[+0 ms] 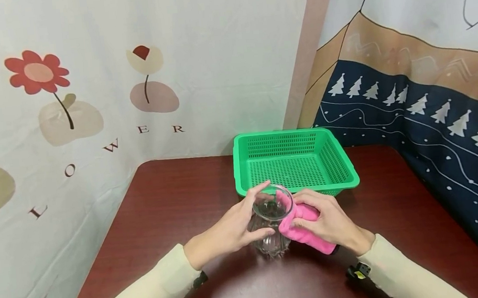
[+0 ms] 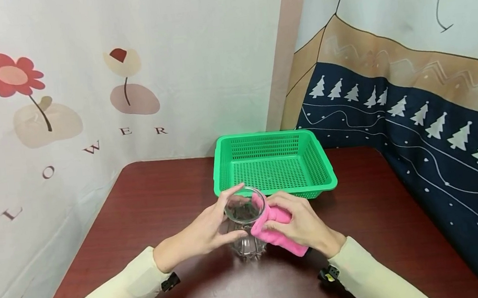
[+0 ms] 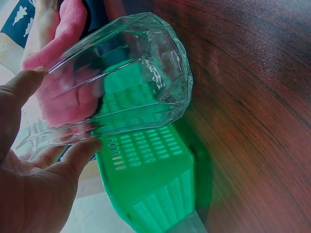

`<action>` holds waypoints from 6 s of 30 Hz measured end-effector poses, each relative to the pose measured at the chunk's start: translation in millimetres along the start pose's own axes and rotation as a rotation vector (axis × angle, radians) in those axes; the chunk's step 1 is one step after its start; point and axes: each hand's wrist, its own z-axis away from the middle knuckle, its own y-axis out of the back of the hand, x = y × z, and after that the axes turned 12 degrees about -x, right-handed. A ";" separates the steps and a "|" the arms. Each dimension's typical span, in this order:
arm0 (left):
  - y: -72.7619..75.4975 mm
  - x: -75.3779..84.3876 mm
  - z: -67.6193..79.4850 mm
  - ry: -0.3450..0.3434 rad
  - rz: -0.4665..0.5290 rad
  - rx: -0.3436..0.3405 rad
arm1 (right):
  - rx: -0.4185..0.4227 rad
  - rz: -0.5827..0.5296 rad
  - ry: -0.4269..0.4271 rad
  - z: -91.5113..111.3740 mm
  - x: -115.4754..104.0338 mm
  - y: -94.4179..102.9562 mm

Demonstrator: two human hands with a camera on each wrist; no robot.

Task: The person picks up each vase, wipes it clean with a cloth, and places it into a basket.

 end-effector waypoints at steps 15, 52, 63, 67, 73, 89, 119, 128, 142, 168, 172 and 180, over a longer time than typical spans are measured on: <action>-1.3 -0.9 0.9 0.001 -0.014 0.005 | -0.075 0.047 0.003 2.1 1.8 2.8; -0.5 0.5 1.4 0.033 -0.030 0.007 | -0.368 0.134 -0.118 11.8 11.6 -5.2; -0.9 0.5 1.4 0.029 -0.031 0.010 | -0.452 0.245 -0.161 14.4 9.7 -7.8; -0.1 0.2 0.1 0.035 -0.012 0.000 | -0.453 0.318 -0.132 12.9 9.7 -8.7; 0.4 0.7 -0.3 0.035 -0.003 0.003 | -0.467 0.321 -0.155 11.8 8.8 -10.0; 0.5 -0.3 -0.1 0.019 -0.006 0.010 | -0.411 0.256 -0.171 13.4 11.3 -12.5; -0.5 0.0 0.4 0.031 0.001 -0.002 | -0.312 0.138 -0.142 19.1 11.1 -15.4; -0.2 -0.5 0.0 0.027 0.000 -0.003 | -0.275 0.067 -0.166 17.6 6.2 -11.4; 0.0 -0.9 -0.7 0.025 -0.006 -0.008 | -0.153 0.032 -0.139 15.3 0.3 -5.2; -0.9 -0.2 0.6 0.019 0.018 -0.015 | 0.051 -0.102 -0.073 6.9 -6.2 -2.3; -0.3 0.3 0.9 0.017 0.018 -0.019 | 0.080 -0.129 -0.059 5.4 -7.7 -2.2; 0.8 -0.7 0.9 0.008 0.025 -0.017 | 0.122 -0.179 -0.051 3.2 -7.6 0.1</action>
